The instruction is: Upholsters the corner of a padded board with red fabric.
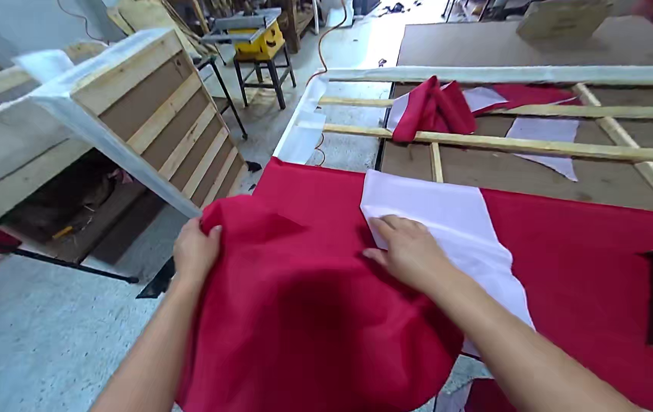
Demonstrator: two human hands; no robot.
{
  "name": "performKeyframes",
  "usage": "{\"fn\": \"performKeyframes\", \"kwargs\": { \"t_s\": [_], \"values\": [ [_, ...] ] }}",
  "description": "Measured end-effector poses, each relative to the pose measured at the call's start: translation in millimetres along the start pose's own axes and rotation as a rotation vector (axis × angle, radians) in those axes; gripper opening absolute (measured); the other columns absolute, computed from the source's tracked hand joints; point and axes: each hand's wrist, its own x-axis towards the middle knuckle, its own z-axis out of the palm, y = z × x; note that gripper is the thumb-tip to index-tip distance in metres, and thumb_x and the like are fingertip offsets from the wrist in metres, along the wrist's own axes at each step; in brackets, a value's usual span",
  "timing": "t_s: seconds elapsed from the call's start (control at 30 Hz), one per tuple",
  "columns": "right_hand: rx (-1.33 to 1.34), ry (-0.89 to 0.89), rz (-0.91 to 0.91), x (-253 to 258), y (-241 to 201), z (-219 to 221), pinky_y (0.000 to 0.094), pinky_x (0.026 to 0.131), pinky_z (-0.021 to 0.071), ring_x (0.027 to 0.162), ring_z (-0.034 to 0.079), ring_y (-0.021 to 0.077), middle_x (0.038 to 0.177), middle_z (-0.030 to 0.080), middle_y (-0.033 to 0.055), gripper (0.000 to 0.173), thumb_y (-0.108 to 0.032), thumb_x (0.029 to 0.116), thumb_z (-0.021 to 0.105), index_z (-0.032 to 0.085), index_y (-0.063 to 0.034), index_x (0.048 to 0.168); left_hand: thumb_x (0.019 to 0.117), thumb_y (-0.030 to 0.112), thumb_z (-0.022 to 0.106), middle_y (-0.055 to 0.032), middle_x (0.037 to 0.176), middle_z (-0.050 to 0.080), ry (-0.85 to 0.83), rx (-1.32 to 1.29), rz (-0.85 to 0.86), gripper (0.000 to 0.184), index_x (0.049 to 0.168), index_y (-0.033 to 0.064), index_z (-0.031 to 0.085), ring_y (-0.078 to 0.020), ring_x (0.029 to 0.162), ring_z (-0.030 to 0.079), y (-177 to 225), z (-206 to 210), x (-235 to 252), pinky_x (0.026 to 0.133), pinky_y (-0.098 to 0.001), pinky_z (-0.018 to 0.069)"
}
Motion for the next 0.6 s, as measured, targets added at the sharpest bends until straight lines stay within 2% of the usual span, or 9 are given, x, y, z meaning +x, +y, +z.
{"fn": "performKeyframes", "kwargs": {
  "t_s": [0.03,0.1,0.17,0.27,0.3,0.37,0.43,0.5,0.6],
  "values": [
    [0.017,0.055,-0.075,11.3,-24.2,18.3,0.0585,0.11,0.0431,0.128,0.058,0.0304,0.138,0.063,0.01,0.057,-0.051,0.0945,0.067,0.062,-0.0172,0.141,0.0972,0.03,0.069,-0.0319,0.138,0.056,-0.005,0.088,0.119,0.054,0.14,-0.0016,0.056,-0.0513,0.131,0.052,-0.3,22.9,-3.8,0.108,-0.0744,0.0356],
    [0.088,0.06,-0.181,28.2,-66.9,65.1,0.0616,0.118,0.0347,0.141,0.048,0.0273,0.15,0.054,0.006,0.056,-0.056,0.0985,0.059,0.06,-0.0225,0.144,0.1001,0.04,0.062,-0.0256,0.157,0.042,-0.078,0.191,0.35,0.064,0.153,0.0057,0.047,-0.0454,0.148,0.036,2.1,63.0,-15.7,0.119,-0.0729,0.0218],
    [0.099,0.013,-0.195,33.7,-81.0,106.6,0.0673,0.123,0.0178,0.155,0.028,0.0275,0.165,0.037,0.0032,0.062,-0.064,0.1017,0.045,0.055,-0.0255,0.15,0.1067,0.052,0.039,-0.0134,0.165,0.034,-0.166,0.255,0.426,0.061,0.156,0.0161,0.046,-0.0341,0.155,0.026,-2.6,92.3,-18.6,0.123,-0.0661,0.0167],
    [0.064,0.024,-0.144,21.1,-57.9,110.8,0.0709,0.123,0.0107,0.158,0.018,0.0293,0.167,0.033,0.0003,0.057,-0.065,0.1028,0.04,0.057,-0.0343,0.147,0.1064,0.06,0.022,-0.0055,0.169,0.027,-0.236,0.311,0.325,0.068,0.161,0.0225,0.037,-0.0305,0.157,0.022,-11.8,96.7,-6.6,0.123,-0.0648,0.0182],
    [0.051,0.011,-0.129,12.0,-46.6,106.2,0.0709,0.123,0.0102,0.158,0.017,0.0299,0.167,0.033,-0.0003,0.054,-0.064,0.1032,0.039,0.057,-0.0371,0.147,0.1056,0.062,0.02,-0.0028,0.171,0.023,-0.259,0.318,0.279,0.069,0.162,0.0247,0.033,-0.0312,0.157,0.021,-14.9,94.6,-5.5,0.121,-0.0649,0.0215],
    [0.007,-0.003,-0.11,-6.2,-23.5,95.9,0.0696,0.124,0.0095,0.159,0.015,0.0299,0.168,0.033,-0.0004,0.054,-0.064,0.104,0.035,0.055,-0.0401,0.148,0.1059,0.06,0.026,-0.0011,0.172,0.021,-0.294,0.26,0.221,0.068,0.163,0.0235,0.031,-0.0332,0.154,0.029,-16.2,88.7,3.1,0.117,-0.0633,0.0317],
    [-0.019,0.009,-0.103,-27.6,-5.3,88.6,0.0687,0.124,0.0113,0.158,0.018,0.0283,0.166,0.035,-0.0007,0.059,-0.067,0.103,0.032,0.053,-0.0379,0.15,0.1066,0.051,0.044,-0.0052,0.167,0.033,-0.345,0.034,0.105,0.066,0.162,0.0169,0.032,-0.0321,0.15,0.038,-21.9,78.2,17.9,0.117,-0.0628,0.0343],
    [-0.006,0.084,-0.059,-53.2,11.2,84.3,0.0646,0.123,0.0206,0.153,0.033,0.0249,0.162,0.044,0.0,0.066,-0.068,0.1013,0.034,0.054,-0.0295,0.151,0.1046,0.041,0.057,-0.0148,0.149,0.056,-0.364,-0.231,-0.069,0.068,0.159,0.0088,0.035,-0.0325,0.139,0.052,-35.5,69.2,40.4,0.116,-0.0591,0.0385],
    [0.036,0.239,0.13,-94.2,40.6,74.6,0.0616,0.114,0.0398,0.137,0.053,0.0311,0.148,0.057,0.009,0.068,-0.062,0.0991,0.045,0.054,-0.0169,0.15,0.1044,0.042,0.057,-0.0136,0.148,0.056,-0.476,-0.544,-0.222,0.063,0.157,0.0102,0.04,-0.0274,0.136,0.055,-52.9,70.4,75.3,0.113,-0.052,0.0445]
  ]
}}
